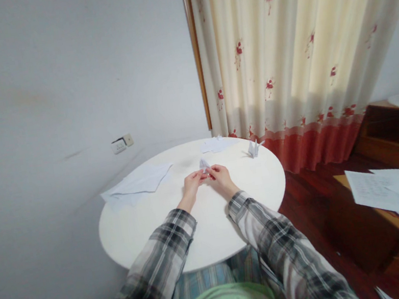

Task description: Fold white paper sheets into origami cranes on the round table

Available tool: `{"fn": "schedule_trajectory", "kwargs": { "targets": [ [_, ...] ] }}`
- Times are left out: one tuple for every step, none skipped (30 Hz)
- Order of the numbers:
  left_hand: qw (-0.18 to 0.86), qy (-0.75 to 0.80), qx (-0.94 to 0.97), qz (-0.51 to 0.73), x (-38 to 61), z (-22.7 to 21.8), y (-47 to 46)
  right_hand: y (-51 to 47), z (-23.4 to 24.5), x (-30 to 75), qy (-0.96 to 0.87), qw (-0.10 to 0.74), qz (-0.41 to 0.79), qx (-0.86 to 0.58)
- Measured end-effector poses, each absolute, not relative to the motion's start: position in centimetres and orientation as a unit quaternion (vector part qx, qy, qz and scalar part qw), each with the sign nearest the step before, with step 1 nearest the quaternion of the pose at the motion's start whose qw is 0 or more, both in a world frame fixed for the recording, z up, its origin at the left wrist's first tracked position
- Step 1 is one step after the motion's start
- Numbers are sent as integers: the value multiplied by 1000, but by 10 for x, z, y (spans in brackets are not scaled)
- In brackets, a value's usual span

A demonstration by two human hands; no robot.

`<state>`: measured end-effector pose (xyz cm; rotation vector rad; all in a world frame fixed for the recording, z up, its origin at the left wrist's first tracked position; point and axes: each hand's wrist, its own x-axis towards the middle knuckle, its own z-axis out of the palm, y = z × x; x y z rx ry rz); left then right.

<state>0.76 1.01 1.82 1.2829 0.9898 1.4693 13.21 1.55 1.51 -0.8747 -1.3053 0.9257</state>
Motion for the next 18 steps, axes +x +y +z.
{"fn": "schedule_trajectory", "kwargs": {
  "targets": [
    [461,405,517,597,8,19,10,15,15,132,-562,618,400,-377],
    [462,408,515,596,8,19,9,15,16,131,-558,623,398,-376],
    [462,409,513,596,8,20,8,15,16,131,-555,627,396,-375],
    [464,409,512,597,8,20,8,15,16,131,-552,631,394,-376],
    [466,406,510,598,8,21,7,15,16,131,-551,633,393,-377],
    [468,403,507,601,8,21,7,15,16,131,-549,633,394,-378],
    [471,400,504,603,9,21,7,15,16,131,-548,631,397,-379],
    [472,397,502,605,9,21,7,14,17,132,-546,629,403,-380],
    [472,396,502,607,9,21,8,14,17,132,-544,626,409,-381],
    [472,394,502,608,9,20,8,14,17,131,-544,623,414,-380],
    [470,393,504,609,8,19,9,14,17,131,-545,620,418,-379],
    [468,391,506,610,8,18,10,13,18,131,-546,619,421,-377],
    [466,390,509,610,8,18,11,13,18,131,-547,618,422,-375],
    [463,389,512,610,7,17,12,13,17,131,-548,618,423,-373],
    [458,389,516,611,7,16,13,14,17,131,-548,618,425,-371],
    [452,389,520,611,6,15,14,14,17,131,-546,618,428,-369],
    [446,390,524,612,6,15,14,15,16,131,-545,619,430,-367],
    [442,392,526,612,6,14,15,15,15,132,-545,620,430,-365]
  ]
}}
